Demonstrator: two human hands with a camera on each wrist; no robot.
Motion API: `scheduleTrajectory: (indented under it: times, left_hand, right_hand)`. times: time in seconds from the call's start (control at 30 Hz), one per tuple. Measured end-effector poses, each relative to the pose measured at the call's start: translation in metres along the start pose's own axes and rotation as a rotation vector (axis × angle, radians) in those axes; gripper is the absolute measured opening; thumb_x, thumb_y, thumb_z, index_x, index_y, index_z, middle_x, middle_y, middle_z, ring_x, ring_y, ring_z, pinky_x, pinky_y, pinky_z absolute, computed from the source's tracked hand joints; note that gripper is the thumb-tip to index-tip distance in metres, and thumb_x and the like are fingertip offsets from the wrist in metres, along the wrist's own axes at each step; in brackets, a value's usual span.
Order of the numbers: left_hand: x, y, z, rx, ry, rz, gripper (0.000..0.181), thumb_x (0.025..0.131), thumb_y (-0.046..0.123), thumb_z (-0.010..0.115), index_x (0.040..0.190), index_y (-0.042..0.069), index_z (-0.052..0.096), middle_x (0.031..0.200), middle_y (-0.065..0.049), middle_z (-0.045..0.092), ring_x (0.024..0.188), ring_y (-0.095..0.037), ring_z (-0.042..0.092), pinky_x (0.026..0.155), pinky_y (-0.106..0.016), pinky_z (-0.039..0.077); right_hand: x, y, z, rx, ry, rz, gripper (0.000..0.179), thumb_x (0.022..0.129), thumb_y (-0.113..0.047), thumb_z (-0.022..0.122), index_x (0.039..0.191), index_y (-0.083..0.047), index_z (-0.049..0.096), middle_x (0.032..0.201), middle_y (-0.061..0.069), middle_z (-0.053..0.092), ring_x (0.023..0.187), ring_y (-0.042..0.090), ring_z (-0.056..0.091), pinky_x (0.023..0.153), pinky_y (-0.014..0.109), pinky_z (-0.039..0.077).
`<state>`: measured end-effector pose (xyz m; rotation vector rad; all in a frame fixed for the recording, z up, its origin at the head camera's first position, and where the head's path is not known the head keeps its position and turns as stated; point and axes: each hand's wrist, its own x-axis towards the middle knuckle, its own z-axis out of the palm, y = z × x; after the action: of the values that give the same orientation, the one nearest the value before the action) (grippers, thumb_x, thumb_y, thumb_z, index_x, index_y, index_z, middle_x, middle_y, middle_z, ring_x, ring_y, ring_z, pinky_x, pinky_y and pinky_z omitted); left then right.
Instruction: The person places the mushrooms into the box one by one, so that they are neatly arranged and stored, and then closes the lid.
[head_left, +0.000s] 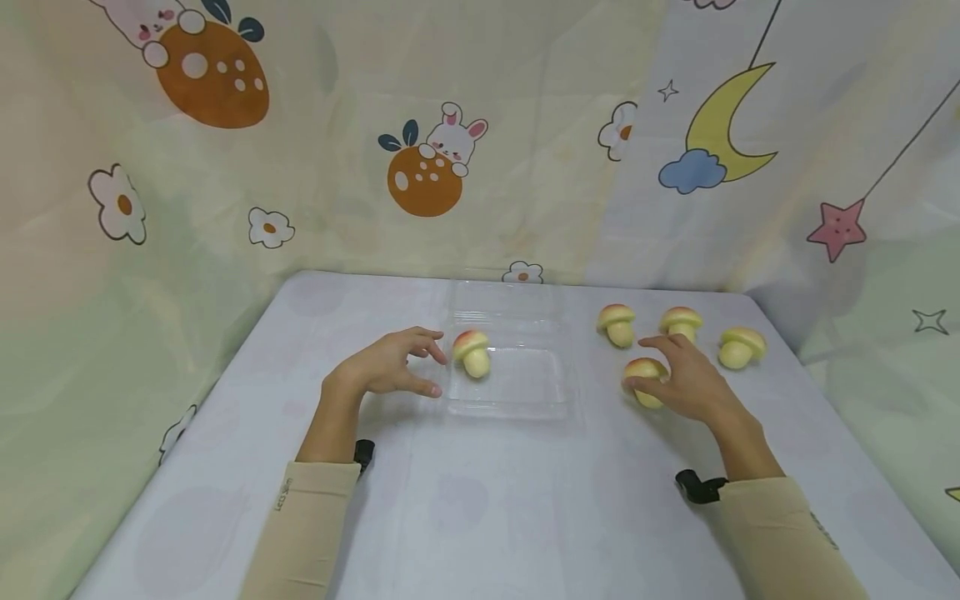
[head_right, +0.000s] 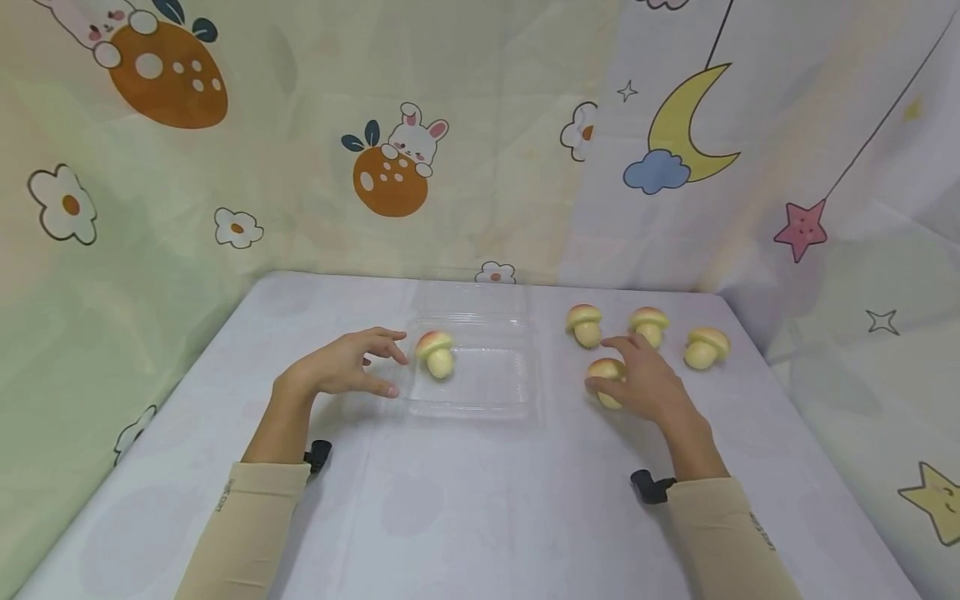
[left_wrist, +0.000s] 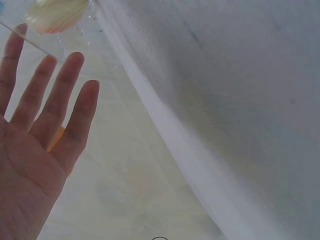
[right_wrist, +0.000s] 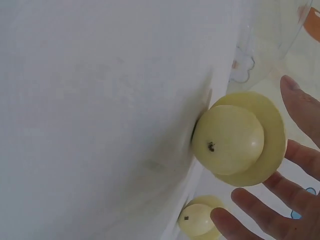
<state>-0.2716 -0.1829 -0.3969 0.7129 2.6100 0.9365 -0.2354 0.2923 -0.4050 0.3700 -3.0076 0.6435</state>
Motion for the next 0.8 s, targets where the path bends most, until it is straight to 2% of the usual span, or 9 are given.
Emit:
scheduleTrajectory:
  times: [0.13, 0.3, 0.43, 0.8]
  left_hand:
    - [0.001, -0.001, 0.000, 0.003, 0.000, -0.007, 0.051, 0.078, 0.036, 0.091, 0.121, 0.018, 0.072, 0.162, 0.000, 0.041, 0.138, -0.027, 0.052, 0.114, -0.055, 0.039]
    - [0.002, -0.001, 0.000, 0.010, 0.002, -0.004, 0.051, 0.078, 0.037, 0.091, 0.122, 0.018, 0.073, 0.162, -0.001, 0.041, 0.138, -0.026, 0.052, 0.114, -0.054, 0.039]
    - [0.002, -0.002, 0.000, 0.011, -0.003, -0.012, 0.051, 0.078, 0.038, 0.091, 0.122, 0.018, 0.073, 0.163, 0.000, 0.040, 0.139, -0.025, 0.052, 0.115, -0.053, 0.039]
    - [0.003, -0.002, 0.000, 0.001, -0.009, -0.023, 0.051, 0.078, 0.038, 0.091, 0.122, 0.019, 0.072, 0.163, 0.001, 0.040, 0.139, -0.026, 0.051, 0.112, -0.053, 0.042]
  right_hand:
    - [-0.001, 0.004, 0.002, -0.002, -0.010, -0.001, 0.079, 0.090, -0.046, 0.078, 0.148, -0.002, 0.047, 0.146, 0.032, 0.041, 0.127, 0.055, 0.048, 0.100, 0.070, 0.041]
    - [-0.003, 0.007, 0.002, -0.017, -0.020, 0.010, 0.081, 0.090, -0.047, 0.078, 0.148, -0.001, 0.046, 0.143, 0.030, 0.043, 0.119, 0.049, 0.054, 0.092, 0.065, 0.047]
    - [-0.003, 0.008, 0.003, -0.013, -0.025, -0.008, 0.079, 0.090, -0.044, 0.078, 0.148, 0.000, 0.046, 0.140, 0.031, 0.045, 0.113, 0.047, 0.058, 0.086, 0.062, 0.051]
    - [-0.002, 0.013, 0.002, 0.020, -0.044, -0.043, 0.072, 0.093, -0.029, 0.077, 0.149, 0.002, 0.043, 0.140, 0.032, 0.046, 0.109, 0.050, 0.060, 0.087, 0.062, 0.051]
